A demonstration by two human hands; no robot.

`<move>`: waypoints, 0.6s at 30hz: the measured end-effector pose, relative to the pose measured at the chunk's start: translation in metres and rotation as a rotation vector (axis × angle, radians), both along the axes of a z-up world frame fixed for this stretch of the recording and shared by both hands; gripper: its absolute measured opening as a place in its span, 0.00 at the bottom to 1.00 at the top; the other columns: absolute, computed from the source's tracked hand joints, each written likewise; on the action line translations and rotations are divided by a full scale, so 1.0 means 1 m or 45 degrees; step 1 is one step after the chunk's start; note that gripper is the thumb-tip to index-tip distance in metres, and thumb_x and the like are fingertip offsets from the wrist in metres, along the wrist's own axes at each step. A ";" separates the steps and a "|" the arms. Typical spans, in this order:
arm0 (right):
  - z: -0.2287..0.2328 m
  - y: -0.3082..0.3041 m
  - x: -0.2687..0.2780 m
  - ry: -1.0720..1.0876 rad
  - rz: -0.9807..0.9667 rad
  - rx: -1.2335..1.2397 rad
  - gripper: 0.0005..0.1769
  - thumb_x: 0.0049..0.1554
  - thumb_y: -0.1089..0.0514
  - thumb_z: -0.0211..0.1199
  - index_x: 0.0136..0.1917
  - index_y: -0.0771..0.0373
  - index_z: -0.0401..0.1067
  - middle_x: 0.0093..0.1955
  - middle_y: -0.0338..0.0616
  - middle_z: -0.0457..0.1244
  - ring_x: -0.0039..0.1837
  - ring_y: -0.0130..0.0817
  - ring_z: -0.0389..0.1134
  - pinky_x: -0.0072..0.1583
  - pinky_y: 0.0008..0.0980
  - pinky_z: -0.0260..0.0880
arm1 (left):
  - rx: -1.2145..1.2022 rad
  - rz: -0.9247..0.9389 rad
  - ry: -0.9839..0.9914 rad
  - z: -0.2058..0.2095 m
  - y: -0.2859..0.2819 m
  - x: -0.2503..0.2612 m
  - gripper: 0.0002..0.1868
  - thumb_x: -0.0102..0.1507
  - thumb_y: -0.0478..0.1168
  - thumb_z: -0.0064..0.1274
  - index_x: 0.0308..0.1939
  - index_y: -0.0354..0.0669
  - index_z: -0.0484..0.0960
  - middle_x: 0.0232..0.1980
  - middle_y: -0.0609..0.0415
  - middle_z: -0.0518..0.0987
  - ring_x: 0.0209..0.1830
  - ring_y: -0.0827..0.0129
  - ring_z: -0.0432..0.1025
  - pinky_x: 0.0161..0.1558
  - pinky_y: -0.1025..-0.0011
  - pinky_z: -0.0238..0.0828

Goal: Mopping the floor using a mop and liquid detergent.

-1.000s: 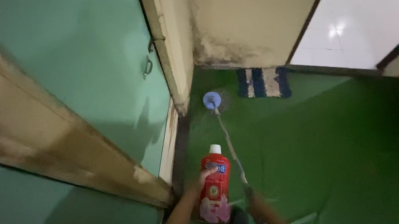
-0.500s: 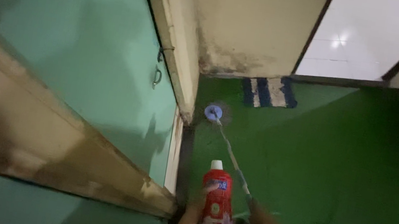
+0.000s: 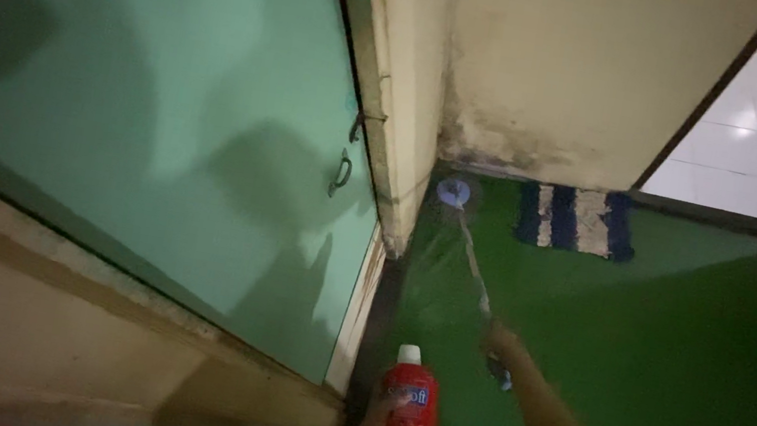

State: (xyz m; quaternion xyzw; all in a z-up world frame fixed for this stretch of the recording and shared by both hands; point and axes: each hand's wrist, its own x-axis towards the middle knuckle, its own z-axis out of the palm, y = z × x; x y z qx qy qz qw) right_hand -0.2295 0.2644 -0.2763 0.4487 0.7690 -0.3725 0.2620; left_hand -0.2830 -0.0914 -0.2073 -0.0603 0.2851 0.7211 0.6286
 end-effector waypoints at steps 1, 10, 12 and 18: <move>0.001 -0.006 0.000 -0.001 0.007 -0.003 0.33 0.65 0.56 0.57 0.80 0.57 0.53 0.64 0.53 0.66 0.55 0.45 0.72 0.52 0.46 0.77 | -0.003 0.007 -0.001 0.002 -0.003 0.000 0.19 0.63 0.45 0.61 0.55 0.43 0.79 0.47 0.51 0.81 0.46 0.63 0.76 0.50 0.64 0.76; 0.075 -0.098 0.129 -0.017 0.279 0.200 0.39 0.65 0.56 0.56 0.82 0.55 0.42 0.80 0.49 0.50 0.69 0.46 0.62 0.65 0.49 0.68 | -0.291 -0.095 -0.158 0.038 -0.039 0.056 0.21 0.62 0.47 0.61 0.55 0.40 0.79 0.45 0.47 0.82 0.42 0.57 0.78 0.47 0.60 0.78; 0.107 -0.128 0.173 -0.091 -0.065 -0.079 0.29 0.67 0.52 0.48 0.79 0.61 0.57 0.69 0.61 0.68 0.65 0.52 0.71 0.61 0.50 0.73 | -0.262 -0.122 -0.076 0.087 -0.052 0.079 0.23 0.60 0.49 0.60 0.53 0.39 0.79 0.44 0.46 0.83 0.40 0.57 0.79 0.44 0.59 0.79; 0.153 -0.215 0.293 0.006 0.282 0.072 0.37 0.63 0.60 0.51 0.83 0.58 0.45 0.78 0.55 0.53 0.71 0.47 0.62 0.68 0.47 0.66 | -0.217 -0.328 0.130 0.153 -0.043 0.117 0.26 0.58 0.49 0.60 0.54 0.37 0.77 0.42 0.46 0.83 0.37 0.58 0.80 0.40 0.60 0.81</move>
